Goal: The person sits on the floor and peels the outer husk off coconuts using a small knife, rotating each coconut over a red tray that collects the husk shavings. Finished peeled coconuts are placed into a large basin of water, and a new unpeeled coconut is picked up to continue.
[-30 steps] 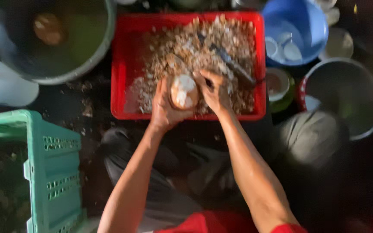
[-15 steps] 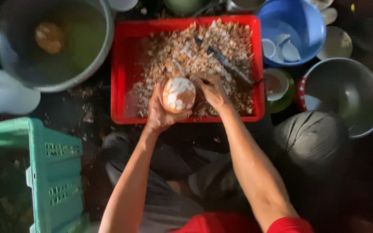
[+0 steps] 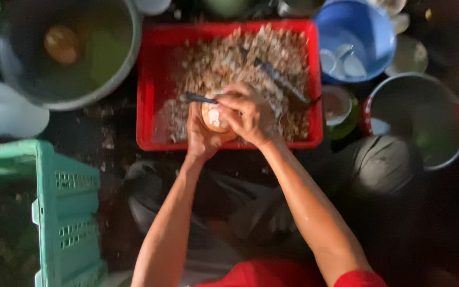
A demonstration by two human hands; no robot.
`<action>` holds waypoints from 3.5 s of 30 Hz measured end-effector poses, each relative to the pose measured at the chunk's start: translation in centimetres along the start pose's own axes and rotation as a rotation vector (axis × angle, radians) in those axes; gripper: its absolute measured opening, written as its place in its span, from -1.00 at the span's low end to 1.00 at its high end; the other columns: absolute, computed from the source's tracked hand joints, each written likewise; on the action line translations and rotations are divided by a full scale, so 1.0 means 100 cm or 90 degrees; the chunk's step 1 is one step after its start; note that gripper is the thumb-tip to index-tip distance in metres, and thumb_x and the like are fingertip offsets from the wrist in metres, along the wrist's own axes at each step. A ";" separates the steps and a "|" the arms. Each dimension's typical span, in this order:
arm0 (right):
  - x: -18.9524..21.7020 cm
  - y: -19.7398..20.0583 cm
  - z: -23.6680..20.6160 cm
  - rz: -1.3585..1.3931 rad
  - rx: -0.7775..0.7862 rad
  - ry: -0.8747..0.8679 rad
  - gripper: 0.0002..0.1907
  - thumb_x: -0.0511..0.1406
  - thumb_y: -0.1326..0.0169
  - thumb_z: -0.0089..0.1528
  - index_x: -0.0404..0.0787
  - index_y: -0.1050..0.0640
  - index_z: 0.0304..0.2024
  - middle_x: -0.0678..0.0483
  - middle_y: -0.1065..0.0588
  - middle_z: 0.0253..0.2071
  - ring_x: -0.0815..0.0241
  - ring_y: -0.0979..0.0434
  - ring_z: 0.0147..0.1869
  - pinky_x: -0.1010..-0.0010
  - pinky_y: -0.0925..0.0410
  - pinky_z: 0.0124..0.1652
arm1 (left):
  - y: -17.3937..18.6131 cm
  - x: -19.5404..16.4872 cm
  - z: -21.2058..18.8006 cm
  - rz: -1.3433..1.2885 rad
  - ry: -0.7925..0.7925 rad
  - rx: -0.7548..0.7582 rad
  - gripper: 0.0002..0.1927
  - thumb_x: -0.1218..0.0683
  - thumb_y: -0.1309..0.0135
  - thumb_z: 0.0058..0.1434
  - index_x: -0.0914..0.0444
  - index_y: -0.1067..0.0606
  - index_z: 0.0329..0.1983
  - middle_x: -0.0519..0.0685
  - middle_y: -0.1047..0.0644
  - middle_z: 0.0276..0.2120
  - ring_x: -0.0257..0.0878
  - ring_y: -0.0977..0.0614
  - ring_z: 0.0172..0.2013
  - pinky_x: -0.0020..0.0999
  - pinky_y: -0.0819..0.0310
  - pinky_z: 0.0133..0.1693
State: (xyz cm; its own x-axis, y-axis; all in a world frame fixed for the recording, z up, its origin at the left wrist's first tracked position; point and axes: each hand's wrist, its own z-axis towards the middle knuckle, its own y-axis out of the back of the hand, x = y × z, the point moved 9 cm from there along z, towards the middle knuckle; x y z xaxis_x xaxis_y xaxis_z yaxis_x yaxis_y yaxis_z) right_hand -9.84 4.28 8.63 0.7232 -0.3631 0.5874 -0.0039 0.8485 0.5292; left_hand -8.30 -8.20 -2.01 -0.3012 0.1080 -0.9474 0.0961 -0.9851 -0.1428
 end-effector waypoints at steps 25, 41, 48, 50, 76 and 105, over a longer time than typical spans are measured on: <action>-0.065 -0.013 -0.048 0.209 -0.144 -0.237 -0.75 -0.20 -0.16 0.35 -0.29 -0.63 -0.12 0.03 -0.55 -0.12 0.15 -0.57 -0.03 0.38 -0.43 -0.03 | -0.004 -0.033 0.009 0.485 -0.075 -0.011 0.03 -0.08 -0.54 -0.22 0.28 -0.31 0.30 0.22 -0.46 0.09 0.14 -0.57 0.06 -0.05 -0.54 0.04; -0.109 -0.047 -0.016 0.223 0.081 -0.183 -0.69 -0.18 -0.16 0.35 -0.30 -0.67 -0.07 0.02 -0.59 -0.17 0.22 -0.58 -0.12 0.33 -0.45 -0.13 | 0.008 -0.022 0.020 0.280 -0.046 0.143 0.01 0.02 -0.57 -0.19 0.29 -0.32 0.32 0.08 -0.48 0.10 -0.10 -0.57 0.13 -0.20 -0.49 0.19; -0.105 -0.052 -0.029 0.229 0.170 -0.398 -0.73 -0.19 -0.14 0.38 -0.20 -0.75 -0.16 0.03 -0.65 -0.28 0.18 -0.62 -0.19 0.26 -0.47 -0.15 | 0.006 -0.015 0.015 0.196 -0.005 0.098 -0.05 -0.05 -0.53 -0.14 0.26 -0.33 0.29 0.09 -0.49 0.10 -0.07 -0.59 0.09 -0.20 -0.53 0.14; -0.071 -0.027 -0.023 0.139 0.006 -0.203 -0.80 -0.25 -0.19 0.31 -0.26 -0.70 -0.16 0.00 -0.55 -0.08 0.15 -0.55 0.01 0.26 -0.47 -0.05 | 0.011 -0.011 0.012 0.365 0.018 0.046 -0.20 -0.05 -0.55 -0.08 0.22 -0.44 0.21 0.08 -0.54 0.06 -0.08 -0.64 0.05 -0.17 -0.57 0.10; -0.030 -0.018 -0.001 0.002 0.019 -0.061 -0.88 -0.25 -0.22 0.32 -0.13 -0.71 -0.19 0.05 -0.57 -0.17 0.08 -0.56 -0.09 0.23 -0.44 -0.06 | 0.005 -0.042 0.025 0.571 -0.097 -0.034 -0.03 -0.17 -0.53 -0.20 0.32 -0.34 0.20 0.25 -0.47 0.03 0.18 -0.56 0.02 0.01 -0.53 0.01; -0.075 -0.020 -0.032 0.215 -0.097 -0.352 -0.82 -0.23 -0.19 0.30 -0.20 -0.69 -0.20 -0.03 -0.66 -0.25 0.14 -0.67 -0.17 0.30 -0.49 -0.14 | -0.002 -0.032 0.042 0.690 -0.058 0.094 -0.01 -0.16 -0.43 -0.08 0.31 -0.30 0.36 0.33 -0.43 0.12 0.28 -0.55 0.05 0.05 -0.55 0.02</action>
State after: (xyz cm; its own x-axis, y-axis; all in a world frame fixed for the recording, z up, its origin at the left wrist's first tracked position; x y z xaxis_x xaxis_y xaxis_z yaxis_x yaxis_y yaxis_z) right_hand -13.08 6.51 1.21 0.2389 -0.1774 0.9547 -0.0408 0.9805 0.1924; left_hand -11.34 -8.92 2.24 -0.1948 -0.8295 -0.5234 0.2401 -0.5577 0.7946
